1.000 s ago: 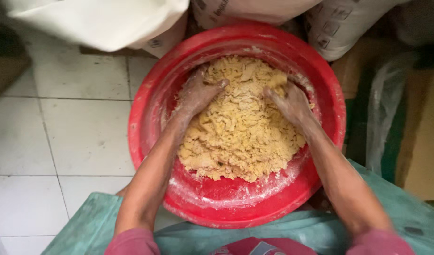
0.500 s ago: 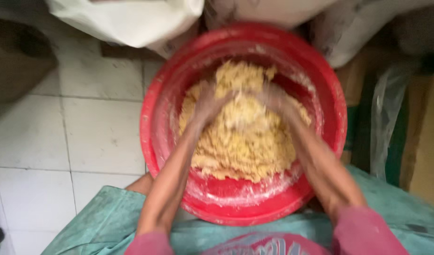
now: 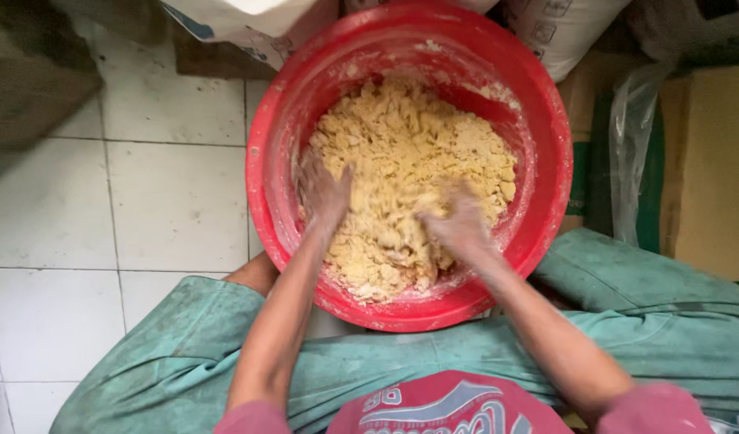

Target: The person sits on the floor with a large red basin between their legs and mixes a large batch of dough by hand, kneading and folding the mixture. They periodically add flour from a nearby sack into the basin and continue working the dough with both hands.

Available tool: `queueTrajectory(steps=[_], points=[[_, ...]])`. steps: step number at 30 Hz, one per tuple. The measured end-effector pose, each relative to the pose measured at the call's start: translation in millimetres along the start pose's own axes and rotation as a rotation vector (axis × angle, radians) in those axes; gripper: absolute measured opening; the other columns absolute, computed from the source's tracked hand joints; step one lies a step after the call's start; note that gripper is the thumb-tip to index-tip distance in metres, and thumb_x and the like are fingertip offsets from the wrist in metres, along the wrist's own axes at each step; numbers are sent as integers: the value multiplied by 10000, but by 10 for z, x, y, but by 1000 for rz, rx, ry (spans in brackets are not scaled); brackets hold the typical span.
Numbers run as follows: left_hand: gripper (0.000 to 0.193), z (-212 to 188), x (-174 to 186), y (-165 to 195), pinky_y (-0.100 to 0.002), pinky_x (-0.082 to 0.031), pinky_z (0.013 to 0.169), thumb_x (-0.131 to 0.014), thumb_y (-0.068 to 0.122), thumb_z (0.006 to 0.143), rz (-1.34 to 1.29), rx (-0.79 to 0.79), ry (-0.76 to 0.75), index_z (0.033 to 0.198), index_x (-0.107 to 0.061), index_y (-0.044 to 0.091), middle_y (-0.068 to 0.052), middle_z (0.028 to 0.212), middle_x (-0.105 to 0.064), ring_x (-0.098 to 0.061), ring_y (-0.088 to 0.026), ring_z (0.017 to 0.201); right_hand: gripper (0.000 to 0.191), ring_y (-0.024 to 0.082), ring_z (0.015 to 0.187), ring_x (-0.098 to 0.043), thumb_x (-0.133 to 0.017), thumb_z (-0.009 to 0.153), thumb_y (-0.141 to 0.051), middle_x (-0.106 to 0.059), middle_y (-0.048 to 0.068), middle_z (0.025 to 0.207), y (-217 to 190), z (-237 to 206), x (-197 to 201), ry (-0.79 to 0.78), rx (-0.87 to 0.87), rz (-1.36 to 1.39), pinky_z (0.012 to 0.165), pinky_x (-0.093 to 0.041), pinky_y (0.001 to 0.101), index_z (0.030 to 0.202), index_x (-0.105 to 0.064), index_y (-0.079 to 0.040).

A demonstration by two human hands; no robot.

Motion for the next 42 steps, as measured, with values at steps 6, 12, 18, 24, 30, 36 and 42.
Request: queueTrajectory(steps=[6,12,18,24,30,36,42], points=[[700,902,-205,164,-447,-427,1176,-597,511,989,-160,86,-144,1477,-527,14,-275,1464,-574,-539,-387,1378,726,246,1347,-497,-569,979,-557,-550,145,1468,481,944,606,100,-303,640,1149,-370,394,1456,-493,-15],[700,1335,-432,38,-439,-434,1169,-599,503,991,-294,104,-216,1479,-514,9,-269,1461,-572,-546,-377,1370,610,219,1183,-522,-559,964,-527,-600,99,1324,477,2167,208,-37,-398,760,1019,-400,378,1352,-594,-57],[700,1706,-699,-131,-431,-441,1161,-600,495,992,-390,168,-344,1481,-500,5,-264,1459,-570,-553,-367,1362,505,213,1069,-523,-569,967,-476,-607,83,1210,335,2728,-128,-308,-428,553,915,-407,366,1268,-617,-74],[700,1765,-847,-287,-423,-448,1153,-602,487,994,-517,221,-365,1483,-487,0,-258,1457,-568,-559,-357,1354,402,206,956,-524,-579,970,-424,-614,67,1096,-9,2953,-790,-616,-314,398,811,-413,354,1185,-641,-91],[700,1665,-1077,-527,-415,-455,1146,-603,479,995,-634,221,-373,1485,-474,-5,-253,1455,-566,-566,-347,1346,305,199,842,-525,-589,972,-373,-621,51,982,11,2412,-1086,-738,-208,355,707,-419,342,1101,-664,-107],[701,1166,-1415,-109,-407,-462,1138,-604,471,997,-778,231,-515,1487,-461,-10,-247,1453,-563,-573,-337,1338,221,192,728,-526,-599,975,-322,-628,34,867,62,1703,-484,-483,-166,365,603,-426,330,1017,-687,-124],[703,842,-1527,374,-399,-470,1131,-606,463,999,-653,196,-804,1489,-447,-15,-242,1451,-561,-580,-327,1330,171,186,614,-527,-610,977,-271,-635,18,753,150,1361,413,3,-232,487,499,-432,318,933,-710,-141]])
Point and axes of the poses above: each hand's wrist, its own z-axis towards the middle knuckle, its own x-axis out of the back of the hand, y = z × x, the point moved 5 cm from there along z, towards the middle knuckle
